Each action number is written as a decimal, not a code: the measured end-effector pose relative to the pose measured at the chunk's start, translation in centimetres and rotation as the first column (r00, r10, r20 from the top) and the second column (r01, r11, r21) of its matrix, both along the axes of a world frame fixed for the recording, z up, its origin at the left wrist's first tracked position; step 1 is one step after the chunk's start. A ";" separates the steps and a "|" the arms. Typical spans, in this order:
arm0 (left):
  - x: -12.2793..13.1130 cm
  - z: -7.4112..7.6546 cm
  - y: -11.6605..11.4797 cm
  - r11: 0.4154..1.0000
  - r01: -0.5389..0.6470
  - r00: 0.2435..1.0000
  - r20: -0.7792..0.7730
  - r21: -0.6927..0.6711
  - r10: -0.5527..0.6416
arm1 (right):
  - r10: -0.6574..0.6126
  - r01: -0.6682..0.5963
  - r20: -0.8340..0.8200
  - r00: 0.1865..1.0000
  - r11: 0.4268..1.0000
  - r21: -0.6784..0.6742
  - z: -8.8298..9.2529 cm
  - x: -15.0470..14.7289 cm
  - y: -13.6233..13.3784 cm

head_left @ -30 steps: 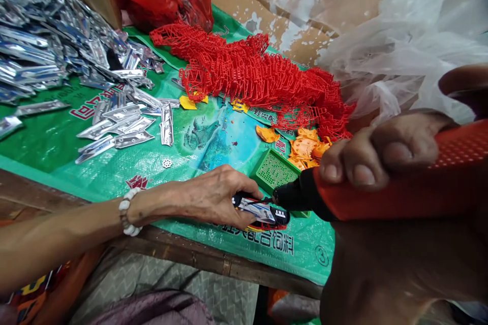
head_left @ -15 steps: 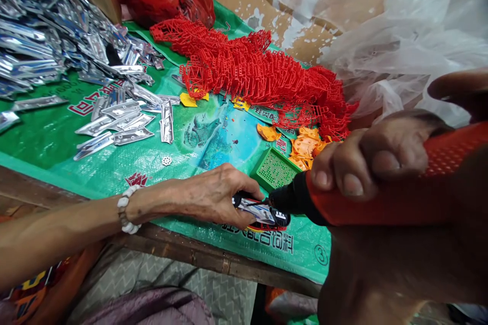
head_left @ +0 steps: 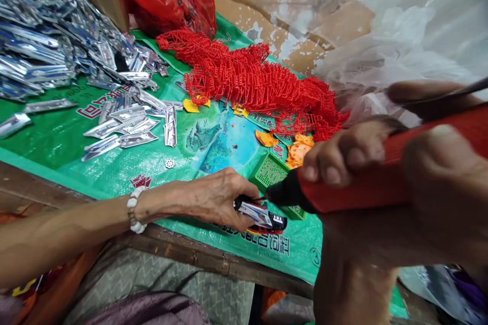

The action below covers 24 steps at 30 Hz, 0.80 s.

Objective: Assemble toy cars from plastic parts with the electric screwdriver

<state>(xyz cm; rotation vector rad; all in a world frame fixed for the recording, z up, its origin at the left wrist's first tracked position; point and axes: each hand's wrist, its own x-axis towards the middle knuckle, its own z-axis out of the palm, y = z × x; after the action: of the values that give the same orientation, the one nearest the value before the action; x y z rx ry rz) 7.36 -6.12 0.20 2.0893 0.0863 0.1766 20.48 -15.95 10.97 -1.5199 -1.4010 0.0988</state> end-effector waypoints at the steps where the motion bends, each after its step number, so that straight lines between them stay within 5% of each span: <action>1: 0.1 -0.2 0.0 1.000 -0.011 1.000 0.020 0.003 0.010 | 0.031 -0.018 -0.146 0.989 0.996 0.087 0.2 0.2 0.3; 3: 0.2 -0.3 0.0 1.000 -0.017 0.999 0.046 -0.018 0.018 | 0.117 -0.006 -0.380 0.917 0.959 0.283 0.3 1.1 1.2; 5: 0.2 -0.1 0.2 0.996 -0.025 1.000 -0.001 -0.082 0.025 | 0.137 0.084 -0.449 0.883 0.895 0.439 0.0 2.1 2.3; 8: 0.1 0.5 1.2 0.968 -0.101 0.979 -0.197 -0.228 0.055 | 0.012 0.256 -0.437 0.899 0.795 0.549 -1.0 3.7 3.7; 10: 0.0 0.9 2.2 0.947 -0.168 0.944 -0.321 -0.276 0.074 | -0.093 0.326 -0.421 0.902 0.787 0.525 -1.9 4.9 4.1; 13: -0.1 1.1 3.6 0.973 -0.221 0.922 -0.338 -0.063 0.188 | -0.198 0.378 -0.417 0.887 0.831 0.409 -3.4 6.7 4.0; 15: 0.0 1.0 4.1 0.959 -0.263 0.936 -0.211 0.111 0.281 | -0.258 0.406 -0.399 0.880 0.844 0.350 -4.3 7.9 3.7; 19: -0.3 0.1 3.9 0.906 -0.371 0.928 0.045 0.203 0.370 | -0.358 0.434 -0.287 0.889 0.859 0.272 -5.1 9.3 2.9; 24: -1.5 -1.9 2.6 0.853 -0.204 0.977 0.157 0.481 0.144 | -0.454 0.451 0.001 0.891 0.887 0.101 -5.4 10.0 0.5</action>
<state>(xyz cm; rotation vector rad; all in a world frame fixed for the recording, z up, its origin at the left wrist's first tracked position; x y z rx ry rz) 5.83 -3.48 -1.73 2.5801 0.1766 0.4734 30.47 -15.49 5.61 -1.7289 -1.0181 -0.2757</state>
